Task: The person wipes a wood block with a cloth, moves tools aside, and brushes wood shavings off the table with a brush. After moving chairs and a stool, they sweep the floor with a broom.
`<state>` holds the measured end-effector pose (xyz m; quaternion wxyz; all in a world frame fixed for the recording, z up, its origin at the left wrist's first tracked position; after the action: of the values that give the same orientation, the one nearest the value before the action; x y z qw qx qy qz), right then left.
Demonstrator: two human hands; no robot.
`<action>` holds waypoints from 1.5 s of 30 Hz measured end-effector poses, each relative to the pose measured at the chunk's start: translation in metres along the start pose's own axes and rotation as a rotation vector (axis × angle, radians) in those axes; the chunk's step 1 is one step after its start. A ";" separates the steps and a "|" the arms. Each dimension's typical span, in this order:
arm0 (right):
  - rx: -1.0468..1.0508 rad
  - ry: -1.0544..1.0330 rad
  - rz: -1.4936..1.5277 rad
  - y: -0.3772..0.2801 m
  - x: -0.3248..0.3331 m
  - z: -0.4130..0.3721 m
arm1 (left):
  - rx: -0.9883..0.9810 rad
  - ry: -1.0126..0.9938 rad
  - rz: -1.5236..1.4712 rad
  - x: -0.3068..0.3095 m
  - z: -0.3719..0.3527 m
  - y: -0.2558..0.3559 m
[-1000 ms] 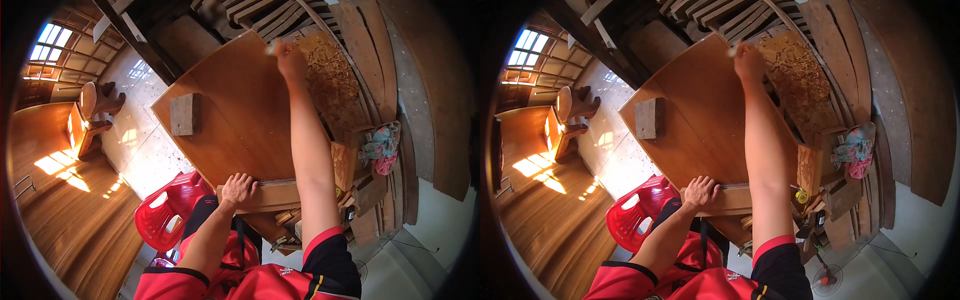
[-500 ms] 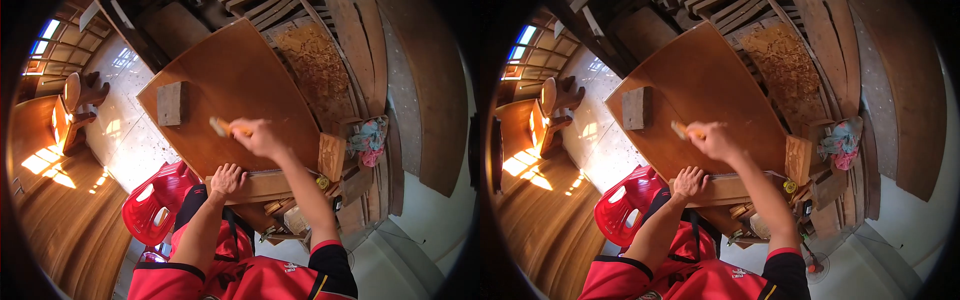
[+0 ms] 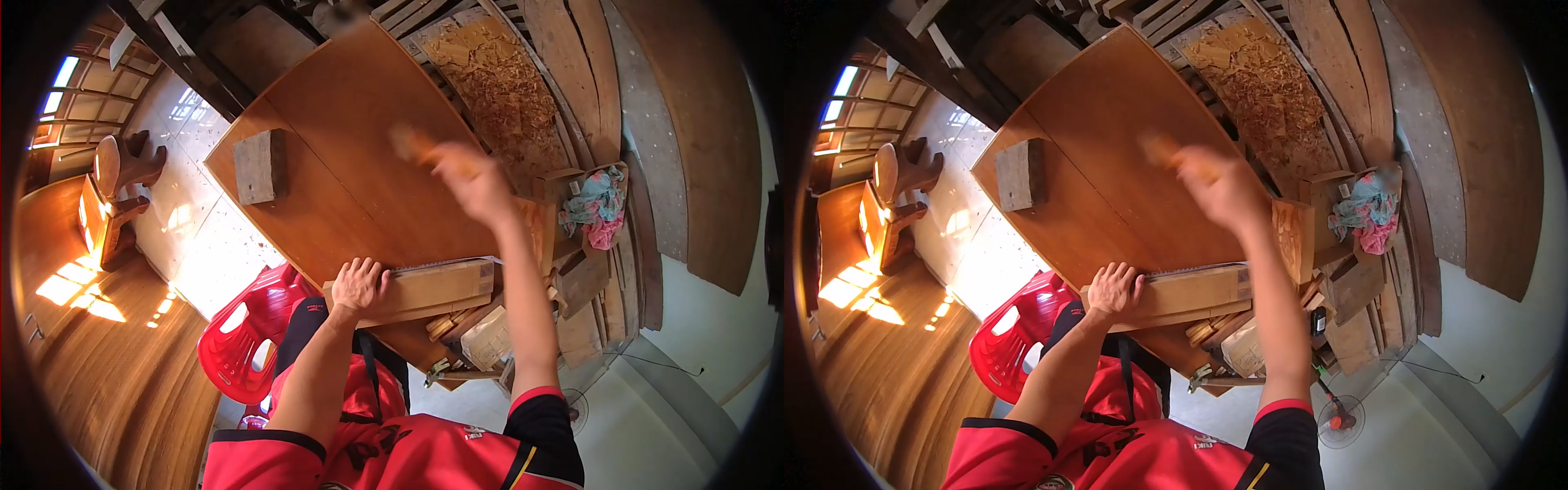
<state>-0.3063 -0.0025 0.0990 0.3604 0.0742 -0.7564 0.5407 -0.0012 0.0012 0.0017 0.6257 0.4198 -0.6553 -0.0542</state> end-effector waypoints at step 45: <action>0.102 0.315 0.331 -0.063 -0.087 -0.295 | -0.028 0.250 0.090 -0.006 -0.021 0.009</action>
<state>-0.0745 0.2052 0.1384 0.3763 -0.1181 -0.6644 0.6348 0.0122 0.0202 0.0067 0.7099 0.3846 -0.5897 0.0176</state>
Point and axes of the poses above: each hand's wrist, its own z-axis towards the middle knuckle, its own x-axis out of the back of the hand, y = z × x, the point moved 2 cm from there along z, towards the middle knuckle, and after that the axes turned 6 degrees about -z, right-handed, at the moved point
